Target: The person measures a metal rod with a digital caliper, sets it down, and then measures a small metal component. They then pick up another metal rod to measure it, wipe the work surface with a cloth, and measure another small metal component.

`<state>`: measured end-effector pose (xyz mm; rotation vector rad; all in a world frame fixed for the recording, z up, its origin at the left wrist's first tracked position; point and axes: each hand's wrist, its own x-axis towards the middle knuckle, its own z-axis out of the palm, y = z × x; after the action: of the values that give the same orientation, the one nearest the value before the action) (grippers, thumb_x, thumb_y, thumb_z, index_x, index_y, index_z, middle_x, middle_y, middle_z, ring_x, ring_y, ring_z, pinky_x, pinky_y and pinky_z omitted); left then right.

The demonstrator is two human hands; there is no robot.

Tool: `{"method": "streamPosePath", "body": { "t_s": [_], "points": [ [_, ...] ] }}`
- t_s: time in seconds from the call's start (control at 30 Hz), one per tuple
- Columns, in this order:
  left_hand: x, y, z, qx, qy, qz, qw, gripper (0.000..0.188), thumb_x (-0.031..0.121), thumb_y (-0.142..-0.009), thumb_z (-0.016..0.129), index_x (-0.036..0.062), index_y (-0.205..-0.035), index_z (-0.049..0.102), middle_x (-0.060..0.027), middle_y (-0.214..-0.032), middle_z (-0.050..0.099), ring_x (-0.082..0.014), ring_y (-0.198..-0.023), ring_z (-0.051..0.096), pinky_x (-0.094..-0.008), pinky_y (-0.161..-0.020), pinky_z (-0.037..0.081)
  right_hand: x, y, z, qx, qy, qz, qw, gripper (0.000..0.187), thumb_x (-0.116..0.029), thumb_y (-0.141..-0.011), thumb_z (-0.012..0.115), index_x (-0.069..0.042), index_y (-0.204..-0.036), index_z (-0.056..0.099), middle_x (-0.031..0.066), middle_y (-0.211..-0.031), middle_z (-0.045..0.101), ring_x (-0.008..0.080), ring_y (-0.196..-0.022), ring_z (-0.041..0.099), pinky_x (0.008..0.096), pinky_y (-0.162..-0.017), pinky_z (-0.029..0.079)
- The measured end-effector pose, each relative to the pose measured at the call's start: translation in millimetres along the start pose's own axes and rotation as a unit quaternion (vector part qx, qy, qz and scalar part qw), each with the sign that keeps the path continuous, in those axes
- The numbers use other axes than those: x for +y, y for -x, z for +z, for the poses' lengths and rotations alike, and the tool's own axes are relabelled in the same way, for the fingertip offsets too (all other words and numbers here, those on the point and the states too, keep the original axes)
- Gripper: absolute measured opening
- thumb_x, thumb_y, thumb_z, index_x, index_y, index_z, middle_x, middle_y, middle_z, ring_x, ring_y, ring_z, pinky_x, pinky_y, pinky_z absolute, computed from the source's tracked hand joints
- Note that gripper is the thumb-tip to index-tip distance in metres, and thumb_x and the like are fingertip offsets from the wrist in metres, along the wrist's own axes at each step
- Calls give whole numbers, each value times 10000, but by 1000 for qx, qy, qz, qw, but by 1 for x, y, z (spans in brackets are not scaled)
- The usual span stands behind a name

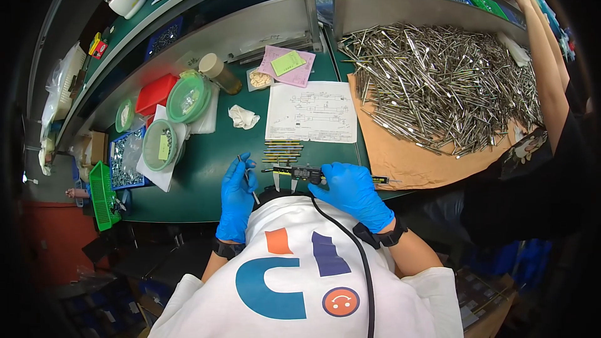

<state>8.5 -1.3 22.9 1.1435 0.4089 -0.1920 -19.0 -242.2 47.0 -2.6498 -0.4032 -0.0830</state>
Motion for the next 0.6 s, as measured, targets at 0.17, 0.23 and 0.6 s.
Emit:
{"method": "streamPosePath", "body": {
  "t_s": [0.17, 0.23, 0.6],
  "points": [
    [6, 1, -3, -10, 25, 1, 1000, 308, 262, -992, 442, 26, -1161, 546, 5, -658, 420, -53, -492, 266, -210, -435, 219, 1, 1, 1, -9, -2, 6, 1000, 311, -375, -743, 723, -87, -778, 613, 80, -676, 588, 232, -595, 611, 335, -494, 477],
    [4, 1, -7, -14, 40, 0, 999, 293, 280, -991, 440, 32, -1095, 556, 4, -647, 412, -57, -489, 262, -213, -434, 215, 0, 1, 1, -8, -3, 5, 1000, 310, -373, -742, 724, -86, -778, 612, 80, -677, 588, 233, -597, 611, 336, -495, 478],
    [-1, -3, -17, -59, 111, -19, 992, 371, 365, -975, 424, 82, -746, 499, 3, -561, 333, -86, -466, 247, -229, -429, 207, 0, 2, 2, -7, -2, -2, 1000, 310, -364, -739, 731, -80, -777, 611, 82, -678, 583, 236, -608, 609, 338, -499, 480]
  ]
}}
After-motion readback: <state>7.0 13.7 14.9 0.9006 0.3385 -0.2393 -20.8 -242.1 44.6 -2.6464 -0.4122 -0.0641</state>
